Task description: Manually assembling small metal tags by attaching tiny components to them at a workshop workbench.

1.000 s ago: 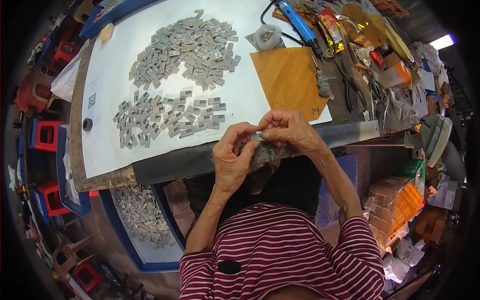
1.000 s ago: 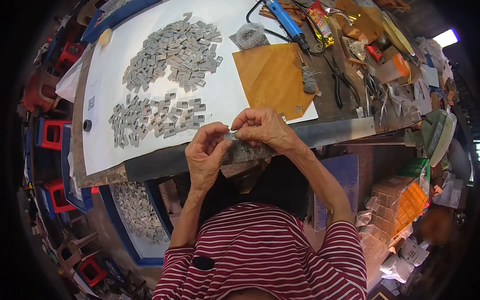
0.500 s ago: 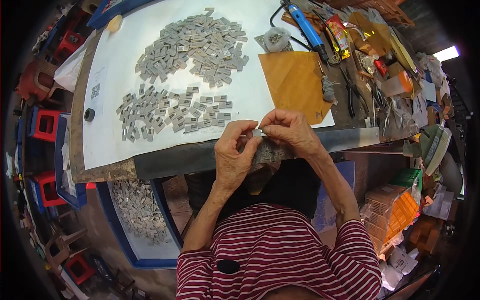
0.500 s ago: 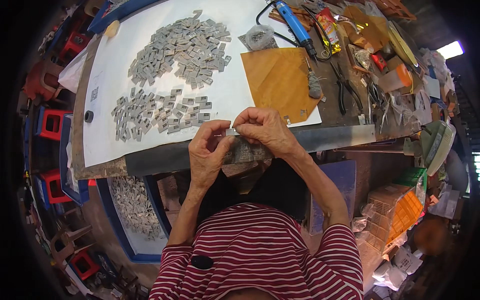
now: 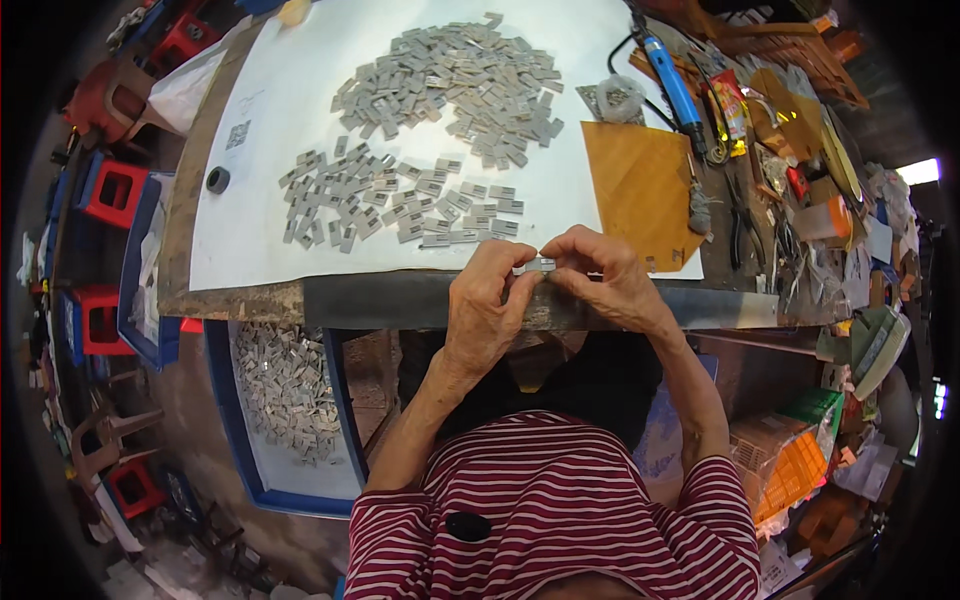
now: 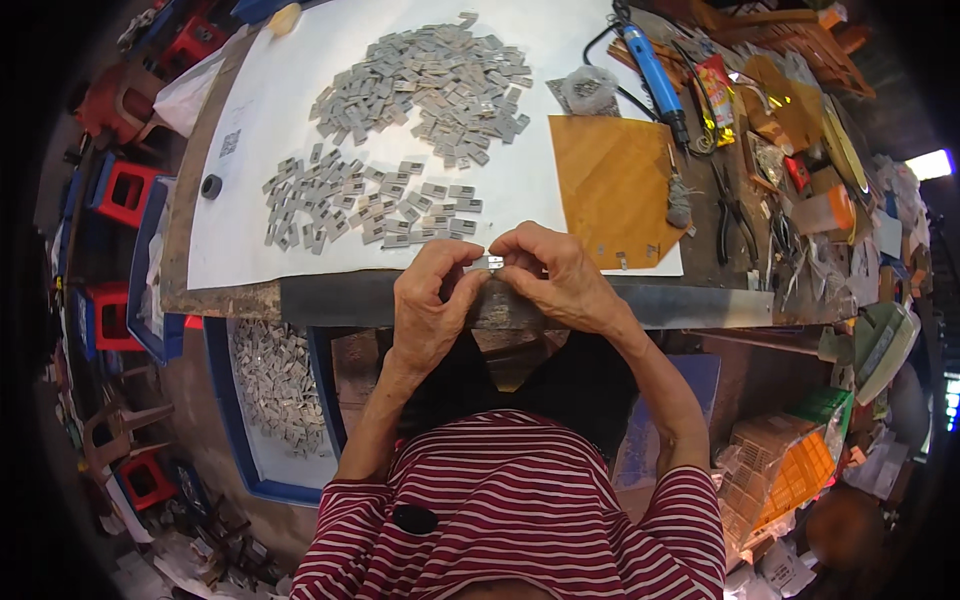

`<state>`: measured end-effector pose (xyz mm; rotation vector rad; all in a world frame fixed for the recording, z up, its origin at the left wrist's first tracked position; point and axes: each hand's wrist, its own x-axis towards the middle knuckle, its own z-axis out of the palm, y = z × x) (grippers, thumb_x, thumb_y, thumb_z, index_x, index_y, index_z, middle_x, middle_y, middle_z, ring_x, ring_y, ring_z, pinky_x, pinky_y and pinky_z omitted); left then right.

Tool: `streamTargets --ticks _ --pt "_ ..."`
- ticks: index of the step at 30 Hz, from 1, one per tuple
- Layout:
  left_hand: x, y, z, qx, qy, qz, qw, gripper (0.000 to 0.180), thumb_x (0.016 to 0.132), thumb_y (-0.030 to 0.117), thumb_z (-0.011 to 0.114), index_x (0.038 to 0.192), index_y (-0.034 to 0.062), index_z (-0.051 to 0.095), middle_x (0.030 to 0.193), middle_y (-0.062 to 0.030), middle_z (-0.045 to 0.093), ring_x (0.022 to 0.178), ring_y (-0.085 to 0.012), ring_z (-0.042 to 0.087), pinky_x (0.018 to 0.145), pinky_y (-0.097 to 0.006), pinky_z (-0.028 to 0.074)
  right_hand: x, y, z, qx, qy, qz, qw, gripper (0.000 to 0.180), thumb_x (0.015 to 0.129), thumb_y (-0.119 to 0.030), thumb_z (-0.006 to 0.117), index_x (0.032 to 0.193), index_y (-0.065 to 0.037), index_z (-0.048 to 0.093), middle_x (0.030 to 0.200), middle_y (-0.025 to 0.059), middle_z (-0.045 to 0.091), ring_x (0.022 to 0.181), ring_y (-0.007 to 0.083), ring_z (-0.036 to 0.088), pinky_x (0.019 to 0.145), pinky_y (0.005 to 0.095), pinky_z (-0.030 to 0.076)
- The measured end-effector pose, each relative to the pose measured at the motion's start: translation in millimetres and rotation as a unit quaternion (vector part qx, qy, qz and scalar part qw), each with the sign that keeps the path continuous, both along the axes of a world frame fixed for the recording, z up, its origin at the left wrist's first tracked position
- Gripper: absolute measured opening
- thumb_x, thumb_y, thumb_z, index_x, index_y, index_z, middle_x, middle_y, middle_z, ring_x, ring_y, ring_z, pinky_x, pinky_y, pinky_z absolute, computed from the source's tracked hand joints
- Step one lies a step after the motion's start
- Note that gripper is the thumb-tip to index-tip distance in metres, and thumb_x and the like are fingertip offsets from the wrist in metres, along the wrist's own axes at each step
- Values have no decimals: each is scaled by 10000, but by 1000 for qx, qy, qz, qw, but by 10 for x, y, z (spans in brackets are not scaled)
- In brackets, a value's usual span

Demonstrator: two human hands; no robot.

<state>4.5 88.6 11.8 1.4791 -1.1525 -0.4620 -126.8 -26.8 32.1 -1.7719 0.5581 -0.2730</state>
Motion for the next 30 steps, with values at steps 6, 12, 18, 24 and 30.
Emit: streamTargets --ticks 6,12,18,24,30 --pt "167 138 -25 0 -45 27 999 188 733 -28 619 914 -8 571 840 -108 556 670 -212 546 578 -283 443 242 79 -13 -205 -21 58 977 179 747 -12 575 922 12 546 745 129 522 621 240 549 569 323 441" --pt "393 233 -72 23 -82 47 995 204 725 -23 619 921 7 574 887 -117 549 740 -255 545 639 -317 444 537 116 -114 -294 -55 97 949 192 725 -48 572 904 -12 512 758 152 511 669 331 541 569 404 426" --pt "489 147 -104 31 -103 38 993 213 714 -19 610 919 13 562 903 -137 532 805 -326 531 687 -381 433 607 58 -149 -335 -51 96 936 198 720 -49 572 905 -20 508 772 147 515 689 336 542 573 408 428" --pt "507 24 -34 5 -90 27 996 220 730 -20 601 946 7 567 932 -145 522 818 -324 531 689 -380 440 516 -254 -113 -338 -13 13 941 158 744 -68 577 884 -8 535 786 149 554 655 313 574 580 380 461" --pt "655 12 344 -65 115 18 991 190 781 -11 587 967 14 618 934 -51 607 801 -127 569 665 -239 433 563 -573 -331 -397 29 -44 916 128 747 -83 572 853 -11 557 802 145 573 666 319 577 615 387 462"
